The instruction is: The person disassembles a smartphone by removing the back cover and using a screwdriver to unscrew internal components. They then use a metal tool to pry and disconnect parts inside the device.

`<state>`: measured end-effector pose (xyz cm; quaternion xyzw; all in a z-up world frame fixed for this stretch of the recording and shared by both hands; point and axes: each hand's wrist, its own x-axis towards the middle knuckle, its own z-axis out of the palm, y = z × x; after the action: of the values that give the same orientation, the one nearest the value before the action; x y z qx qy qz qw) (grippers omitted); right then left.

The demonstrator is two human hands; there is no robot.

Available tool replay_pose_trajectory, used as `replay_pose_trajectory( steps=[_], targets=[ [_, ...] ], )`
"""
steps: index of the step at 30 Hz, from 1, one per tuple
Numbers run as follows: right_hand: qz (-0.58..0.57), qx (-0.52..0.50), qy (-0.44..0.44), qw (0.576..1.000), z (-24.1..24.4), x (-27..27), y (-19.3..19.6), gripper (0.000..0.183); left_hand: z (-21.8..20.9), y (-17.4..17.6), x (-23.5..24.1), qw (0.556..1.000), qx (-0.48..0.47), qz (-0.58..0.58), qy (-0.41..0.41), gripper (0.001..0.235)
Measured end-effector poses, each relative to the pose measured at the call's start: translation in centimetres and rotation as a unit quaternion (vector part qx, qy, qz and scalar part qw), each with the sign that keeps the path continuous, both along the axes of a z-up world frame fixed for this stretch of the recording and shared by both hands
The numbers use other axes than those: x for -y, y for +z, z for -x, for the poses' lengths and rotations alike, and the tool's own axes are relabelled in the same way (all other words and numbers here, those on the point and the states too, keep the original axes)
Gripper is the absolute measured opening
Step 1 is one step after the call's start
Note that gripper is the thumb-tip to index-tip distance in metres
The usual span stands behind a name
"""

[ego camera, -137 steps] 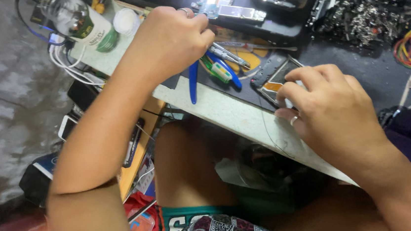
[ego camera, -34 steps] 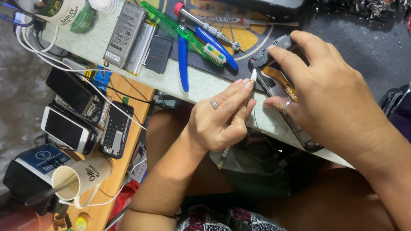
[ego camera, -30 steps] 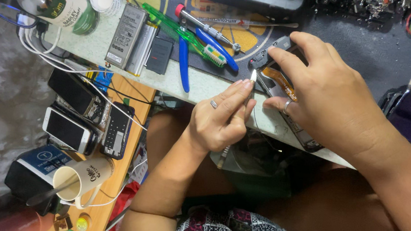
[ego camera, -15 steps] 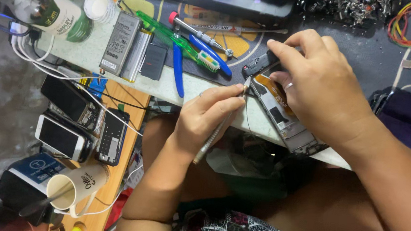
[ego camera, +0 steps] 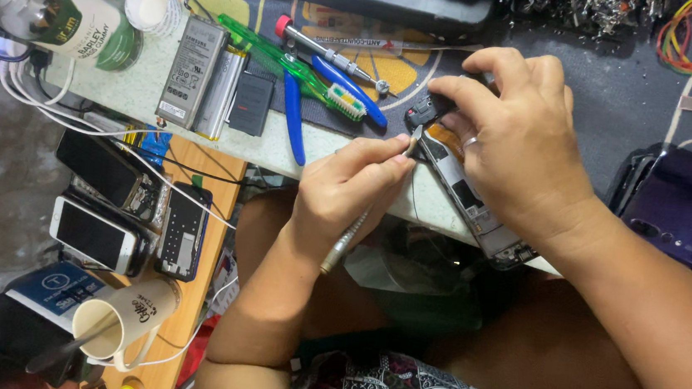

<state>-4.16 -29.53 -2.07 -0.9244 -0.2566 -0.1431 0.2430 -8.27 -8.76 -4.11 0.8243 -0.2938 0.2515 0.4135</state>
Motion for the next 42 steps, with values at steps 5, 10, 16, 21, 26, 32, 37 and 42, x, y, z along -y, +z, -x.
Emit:
replay_pose_trajectory(
  steps=[5,10,16,21,26,32,37,42],
  targets=[
    [0.01,-0.004,0.005,1.0,-0.1,0.1,0.0,0.025,-0.3,0.2,-0.2,0.998,0.042,-0.046,-0.032,0.014],
    [0.011,-0.006,0.01,1.0,-0.5,0.0,0.3,0.03,-0.3,0.5,-0.2,0.985,0.117,-0.118,-0.049,0.012],
    [0.018,-0.01,0.013,1.0,-0.7,0.0,0.5,0.029,-0.4,0.4,0.2,0.98,0.153,-0.119,-0.042,0.015],
    [0.02,-0.008,0.004,1.0,-1.0,0.0,0.3,0.031,-0.3,0.1,0.1,0.984,0.147,-0.095,-0.035,0.015],
    [0.029,0.003,0.008,1.0,-1.1,0.3,0.9,0.026,-0.2,-0.1,-0.2,0.99,0.108,-0.081,-0.036,0.015],
    [0.054,0.081,-0.003,0.995,-0.5,-0.1,1.8,0.018,-0.2,-0.7,-0.1,0.992,0.117,-0.044,-0.032,0.014],
    [0.066,0.095,-0.005,0.993,-0.5,-0.6,2.7,0.016,-0.1,-0.6,-0.2,0.992,0.11,-0.053,-0.028,0.014],
    [0.104,0.152,0.009,0.983,-0.7,-0.3,2.8,0.017,-0.1,-0.4,0.3,0.994,0.097,-0.045,-0.013,0.014]
  ],
)
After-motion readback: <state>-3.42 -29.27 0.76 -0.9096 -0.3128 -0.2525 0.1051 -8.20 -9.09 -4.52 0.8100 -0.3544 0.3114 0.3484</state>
